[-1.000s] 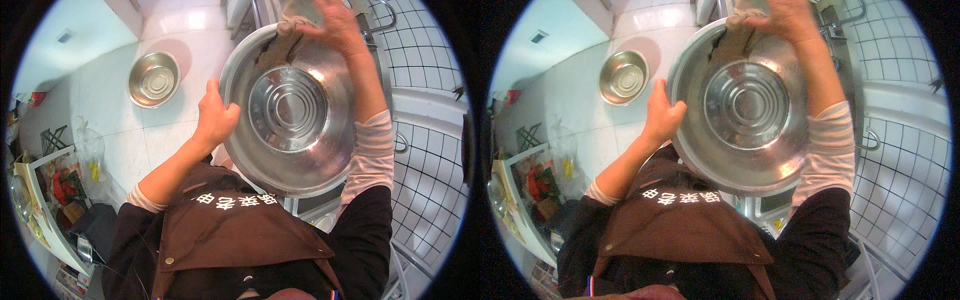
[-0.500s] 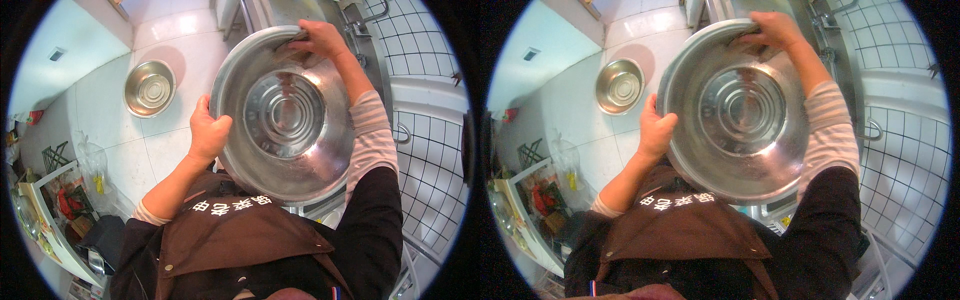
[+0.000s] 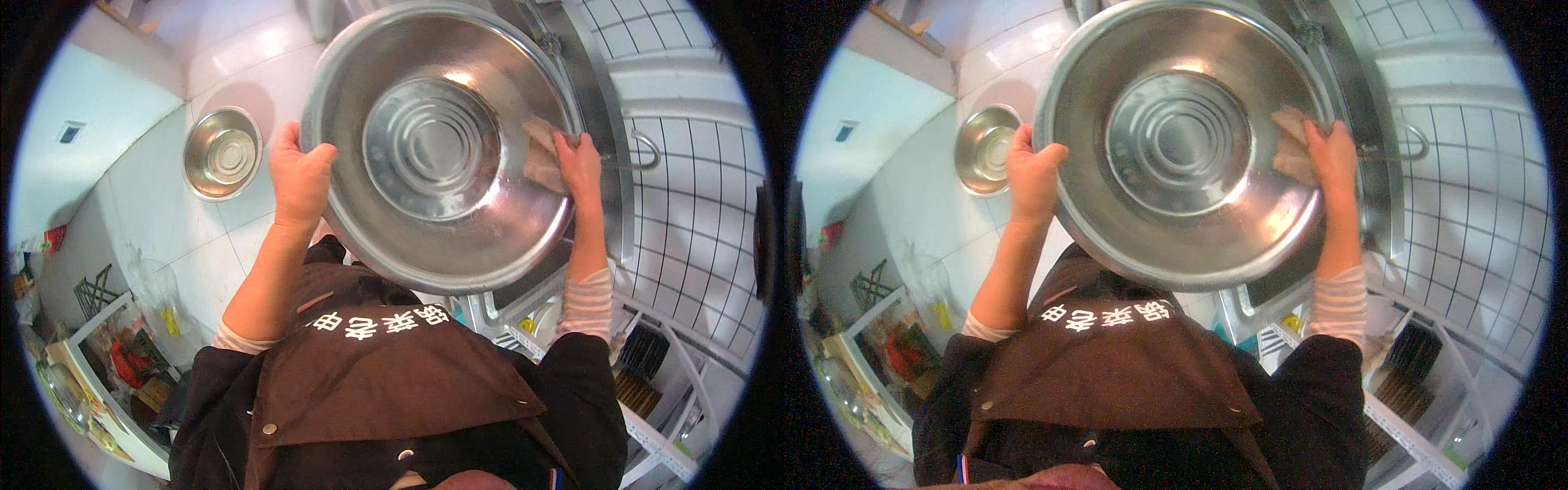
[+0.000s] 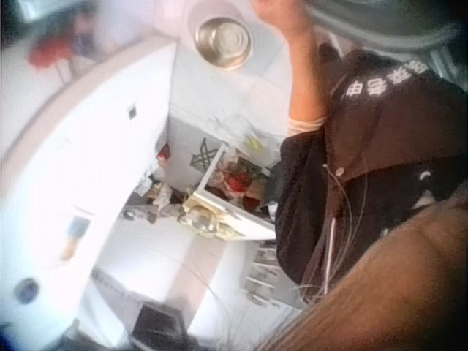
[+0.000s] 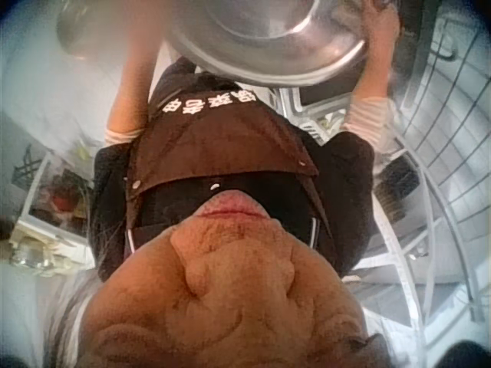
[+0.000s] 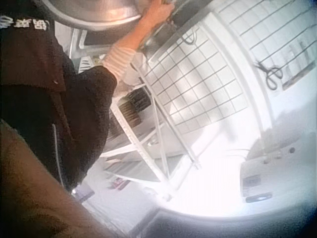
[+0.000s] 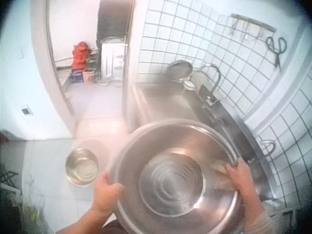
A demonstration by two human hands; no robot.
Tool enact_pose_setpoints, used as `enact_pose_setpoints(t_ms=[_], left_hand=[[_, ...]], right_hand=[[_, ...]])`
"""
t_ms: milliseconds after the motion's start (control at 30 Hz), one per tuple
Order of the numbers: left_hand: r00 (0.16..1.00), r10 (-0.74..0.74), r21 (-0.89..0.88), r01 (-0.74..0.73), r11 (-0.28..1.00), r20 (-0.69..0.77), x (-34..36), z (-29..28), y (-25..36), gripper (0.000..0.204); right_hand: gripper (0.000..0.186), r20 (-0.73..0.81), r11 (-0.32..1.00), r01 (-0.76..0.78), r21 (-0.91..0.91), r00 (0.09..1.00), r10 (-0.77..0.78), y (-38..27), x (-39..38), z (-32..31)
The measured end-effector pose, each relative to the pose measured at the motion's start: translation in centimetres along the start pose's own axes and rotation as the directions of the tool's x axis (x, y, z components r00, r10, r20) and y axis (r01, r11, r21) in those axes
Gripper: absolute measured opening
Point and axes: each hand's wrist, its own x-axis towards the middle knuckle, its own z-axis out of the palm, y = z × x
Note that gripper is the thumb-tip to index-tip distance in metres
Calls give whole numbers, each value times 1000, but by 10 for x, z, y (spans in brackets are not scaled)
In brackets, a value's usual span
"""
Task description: The person washes a large metal bowl in a kitchen sink using a scrubbing pad and water, then dries it with a cloth. The person repeats the process with a second metal bowl.
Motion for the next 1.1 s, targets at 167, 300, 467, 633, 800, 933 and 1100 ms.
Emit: enact_pose_setpoints(t_ms=[167,300,467,633,800,933,1100], left_hand=[[999,40,-27,-41,999,-15,-12,2,-6,25],[999,-28,45,27,999,19,-39,0,-9,37],[869,-393,110,377,919,301,-63,-1,30,70],[897,-221,527,-15,850,382,31,20,51,73],[825,-251,701,-224,677,506,139,57,54,59],[819,-230,662,-225,715,526,140,53,46,59],[929,-215,613,-16,790,302,85,48,58,52]], right_hand=[[55,78,886,-281,369,959,271,2,-88,-7],[55,135,861,-251,442,968,214,11,-87,-10],[56,115,931,-59,361,993,19,54,-31,5],[54,114,944,124,305,980,-165,49,14,26],[52,116,867,387,314,890,-440,12,64,35],[48,60,835,518,187,842,-536,-22,77,25],[52,30,897,417,149,905,-425,-14,78,26]])
